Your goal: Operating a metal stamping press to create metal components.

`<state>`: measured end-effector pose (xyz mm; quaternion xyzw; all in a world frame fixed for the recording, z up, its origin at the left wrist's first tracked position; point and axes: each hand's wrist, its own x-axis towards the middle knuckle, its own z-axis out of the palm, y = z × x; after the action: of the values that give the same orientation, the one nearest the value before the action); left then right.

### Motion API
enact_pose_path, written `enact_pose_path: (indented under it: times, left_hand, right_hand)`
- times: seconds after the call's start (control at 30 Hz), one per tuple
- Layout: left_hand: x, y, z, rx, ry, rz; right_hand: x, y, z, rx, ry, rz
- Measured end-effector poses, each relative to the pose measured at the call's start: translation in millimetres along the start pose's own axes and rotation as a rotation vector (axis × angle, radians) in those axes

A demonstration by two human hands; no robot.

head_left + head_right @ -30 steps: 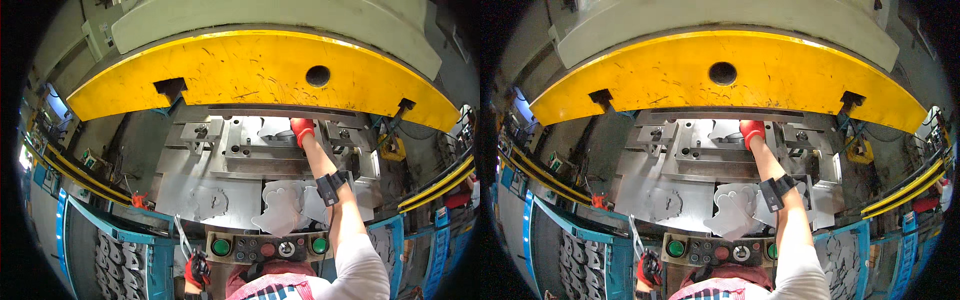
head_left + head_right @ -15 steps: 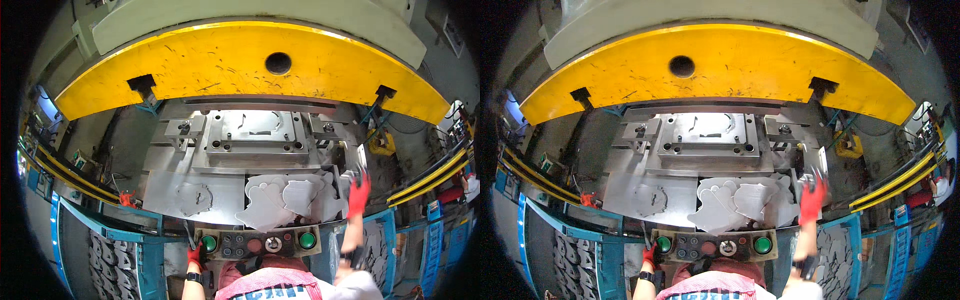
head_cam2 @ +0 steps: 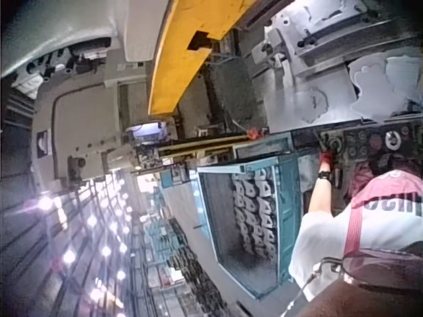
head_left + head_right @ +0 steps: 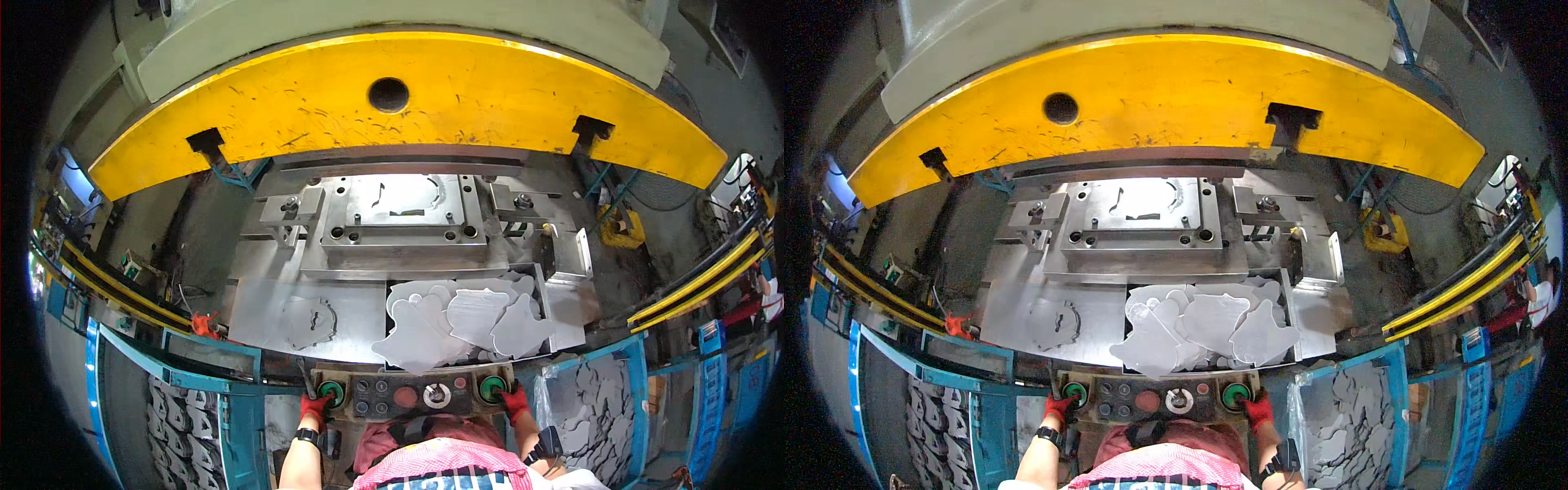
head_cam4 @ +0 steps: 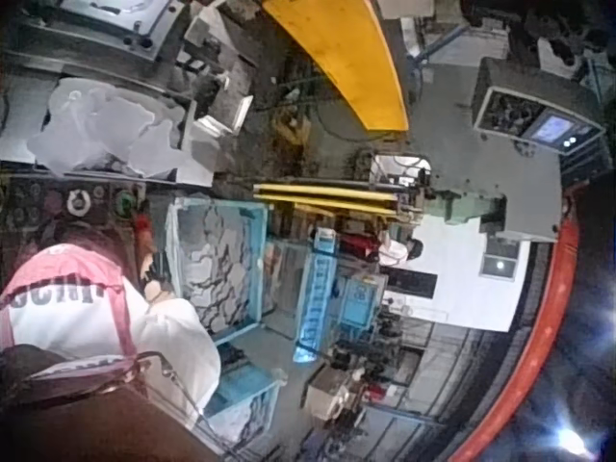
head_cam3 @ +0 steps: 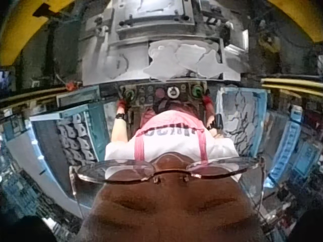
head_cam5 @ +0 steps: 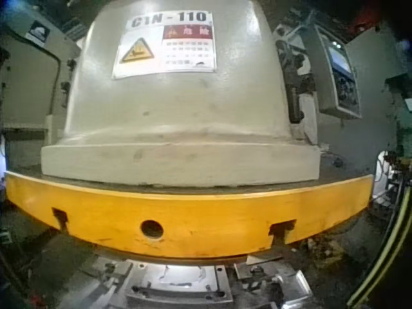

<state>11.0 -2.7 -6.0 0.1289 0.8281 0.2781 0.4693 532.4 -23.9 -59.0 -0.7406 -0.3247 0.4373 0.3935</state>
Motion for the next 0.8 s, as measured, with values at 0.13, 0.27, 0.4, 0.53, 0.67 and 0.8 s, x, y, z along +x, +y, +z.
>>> enact_pose_path:
  times: [0.13,0.27,0.4,0.53,0.67,0.8]
  left_hand:
    - [2,2,0,0.097,0.003,0.118]
    - [-19,24,7,0.111,0.046,0.107]
    - [-63,55,10,-0.006,0.105,0.022]
    - [-9,2,-4,0.004,0.015,0.103]
    - [-34,20,4,-0.005,0.036,0.046]
    - [-42,32,14,0.018,0.057,0.068]
  right_hand:
    - [0,-2,4,-0.061,0.170,0.058]
    - [6,-3,-2,-0.075,0.065,0.053]
    - [1,-5,2,-0.149,0.132,0.050]
    - [-14,-42,9,-0.031,0.094,0.060]
    - [-12,-22,3,-0.029,0.131,0.017]
    - [15,41,-3,-0.070,0.146,0.013]
